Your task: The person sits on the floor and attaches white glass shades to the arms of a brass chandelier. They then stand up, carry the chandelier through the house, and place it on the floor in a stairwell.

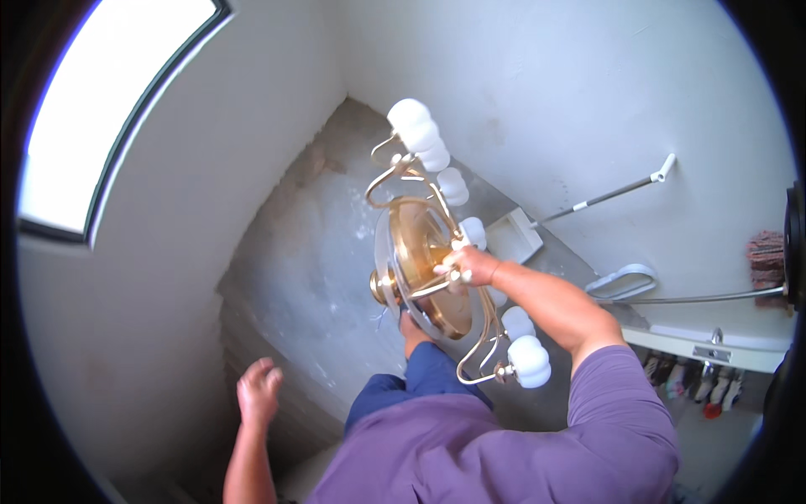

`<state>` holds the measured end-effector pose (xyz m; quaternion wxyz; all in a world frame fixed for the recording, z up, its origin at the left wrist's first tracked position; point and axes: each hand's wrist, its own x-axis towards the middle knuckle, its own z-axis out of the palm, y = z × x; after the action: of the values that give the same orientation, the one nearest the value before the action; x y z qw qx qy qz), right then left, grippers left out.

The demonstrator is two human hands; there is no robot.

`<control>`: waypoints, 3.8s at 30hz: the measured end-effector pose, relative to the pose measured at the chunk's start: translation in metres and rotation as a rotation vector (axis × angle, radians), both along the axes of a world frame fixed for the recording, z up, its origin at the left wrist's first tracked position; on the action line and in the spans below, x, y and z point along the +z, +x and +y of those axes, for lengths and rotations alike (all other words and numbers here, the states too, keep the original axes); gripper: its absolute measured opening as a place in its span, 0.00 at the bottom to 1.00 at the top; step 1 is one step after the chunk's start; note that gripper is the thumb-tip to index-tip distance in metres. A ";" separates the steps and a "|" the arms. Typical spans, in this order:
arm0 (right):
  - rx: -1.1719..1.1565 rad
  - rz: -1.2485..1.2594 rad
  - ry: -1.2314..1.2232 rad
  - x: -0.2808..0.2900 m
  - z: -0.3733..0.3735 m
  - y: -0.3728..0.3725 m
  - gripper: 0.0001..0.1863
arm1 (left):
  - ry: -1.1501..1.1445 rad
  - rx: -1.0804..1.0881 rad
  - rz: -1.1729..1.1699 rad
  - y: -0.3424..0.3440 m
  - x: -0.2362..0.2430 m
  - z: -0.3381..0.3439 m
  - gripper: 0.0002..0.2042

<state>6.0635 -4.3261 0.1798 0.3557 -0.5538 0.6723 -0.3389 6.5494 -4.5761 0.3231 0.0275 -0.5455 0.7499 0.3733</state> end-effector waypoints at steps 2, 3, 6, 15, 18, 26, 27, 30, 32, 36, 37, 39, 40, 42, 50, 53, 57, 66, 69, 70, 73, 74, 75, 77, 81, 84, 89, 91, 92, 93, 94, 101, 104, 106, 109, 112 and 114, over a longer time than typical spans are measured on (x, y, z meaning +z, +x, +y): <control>0.021 0.017 0.189 -0.006 -0.051 -0.005 0.14 | 0.034 0.089 -0.110 0.019 0.001 0.005 0.18; 0.003 0.034 0.167 -0.014 -0.071 -0.010 0.13 | 0.065 0.132 -0.134 0.020 0.000 0.005 0.15; -0.039 0.080 0.196 -0.039 -0.113 -0.033 0.08 | -0.720 -0.926 -0.015 0.072 -0.036 -0.018 0.08; -0.130 0.033 0.202 -0.074 -0.253 -0.068 0.07 | 0.173 -0.419 -0.667 0.191 -0.081 -0.056 0.07; -0.161 0.082 0.188 -0.094 -0.270 -0.088 0.07 | -0.280 -0.977 -0.451 0.124 -0.110 -0.130 0.05; -0.226 0.026 0.196 -0.115 -0.359 -0.089 0.05 | -0.272 -0.912 -0.242 0.039 -0.137 -0.281 0.03; -0.239 0.024 0.211 -0.116 -0.367 -0.092 0.05 | -0.250 -0.899 -0.223 0.035 -0.140 -0.288 0.03; -0.277 0.008 0.209 -0.123 -0.392 -0.097 0.06 | -0.233 -0.858 -0.165 0.030 -0.149 -0.292 0.04; -0.295 0.015 0.183 -0.128 -0.407 -0.098 0.06 | -0.199 -0.852 -0.197 0.034 -0.155 -0.287 0.03; -0.292 0.027 0.152 -0.150 -0.477 -0.100 0.07 | -0.225 -0.846 -0.199 0.060 -0.184 -0.338 0.03; -0.288 0.015 0.188 -0.149 -0.489 -0.096 0.08 | 0.080 -0.518 -0.233 0.067 -0.190 -0.336 0.04; -0.308 0.049 0.226 -0.152 -0.514 -0.084 0.08 | -0.111 -0.685 -0.160 0.077 -0.201 -0.337 0.04; -0.325 0.064 0.240 -0.154 -0.527 -0.079 0.08 | -0.214 -0.771 -0.125 0.073 -0.203 -0.345 0.05; -0.318 0.101 0.342 -0.158 -0.546 -0.073 0.09 | -0.185 -0.767 -0.142 0.070 -0.202 -0.348 0.05; -0.250 0.186 0.446 -0.165 -0.594 -0.047 0.12 | -0.111 -0.694 -0.121 0.086 -0.191 -0.332 0.01; -0.288 0.179 0.437 -0.177 -0.613 -0.031 0.10 | -0.001 -0.678 -0.173 0.092 -0.181 -0.323 0.03; -0.363 0.194 0.410 -0.192 -0.623 -0.027 0.09 | 0.704 0.609 -0.320 0.010 -0.146 -0.329 0.10; -0.351 0.174 0.386 -0.221 -0.636 -0.004 0.09 | 0.698 0.595 -0.317 0.003 -0.152 -0.349 0.15; -0.355 0.205 0.392 -0.225 -0.635 0.005 0.08 | 0.684 0.553 -0.332 0.000 -0.155 -0.348 0.15; -0.355 0.203 0.377 -0.224 -0.634 0.006 0.08 | 0.672 0.558 -0.331 0.001 -0.155 -0.344 0.15; -0.356 0.186 0.354 -0.224 -0.637 0.008 0.09 | 0.649 0.622 -0.296 0.033 -0.163 -0.325 0.17; -0.362 0.188 0.347 -0.224 -0.638 0.008 0.09 | 0.642 0.650 -0.310 0.041 -0.166 -0.314 0.17; -0.373 0.188 0.342 -0.221 -0.639 0.009 0.09 | 0.664 0.674 -0.324 0.049 -0.167 -0.303 0.15; -0.392 0.191 0.334 -0.224 -0.640 0.010 0.10 | 0.674 0.698 -0.313 0.072 -0.169 -0.274 0.15; -0.426 0.154 0.370 -0.237 -0.650 0.021 0.11 | 0.706 0.724 -0.329 0.086 -0.169 -0.227 0.16; -0.452 0.131 0.399 -0.244 -0.653 0.026 0.13 | 0.721 0.748 -0.333 0.088 -0.173 -0.208 0.16; -0.540 0.205 0.361 -0.272 -0.673 0.023 0.15 | 0.678 0.830 -0.276 0.112 -0.187 -0.180 0.16; -0.498 0.155 0.334 -0.277 -0.661 0.032 0.16 | 0.696 0.888 -0.260 0.124 -0.177 -0.140 0.16; -0.473 0.133 0.339 -0.274 -0.661 0.029 0.16 | 0.704 0.887 -0.256 0.128 -0.179 -0.133 0.16; -0.446 0.113 0.319 -0.272 -0.661 0.027 0.17 | 0.707 0.897 -0.283 0.128 -0.179 -0.126 0.16; -0.402 0.113 0.348 -0.269 -0.661 0.029 0.18 | 0.722 0.920 -0.306 0.128 -0.179 -0.121 0.16; -0.348 0.125 0.334 -0.285 -0.665 0.027 0.22 | 0.696 1.007 -0.264 0.127 -0.197 -0.081 0.16; -0.289 0.193 0.319 -0.285 -0.664 0.026 0.22 | 0.701 1.039 -0.263 0.129 -0.202 -0.064 0.16; -0.259 0.217 0.321 -0.287 -0.666 0.022 0.23 | 0.722 1.058 -0.267 0.128 -0.208 -0.052 0.16; -0.223 0.196 0.314 -0.293 -0.661 0.023 0.22 | 0.738 1.093 -0.257 0.127 -0.210 -0.031 0.16; -0.165 0.294 0.342 -0.299 -0.662 0.022 0.21 | 0.754 1.170 -0.235 0.130 -0.200 0.001 0.16; -0.112 0.322 0.366 -0.295 -0.666 0.016 0.21 | 0.760 1.206 -0.232 0.135 -0.184 0.024 0.16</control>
<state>6.0795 -4.9920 -0.1153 0.3189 -0.4887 0.8003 -0.1381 6.6842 -4.5518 0.1396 0.0839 -0.8532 0.1288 0.4984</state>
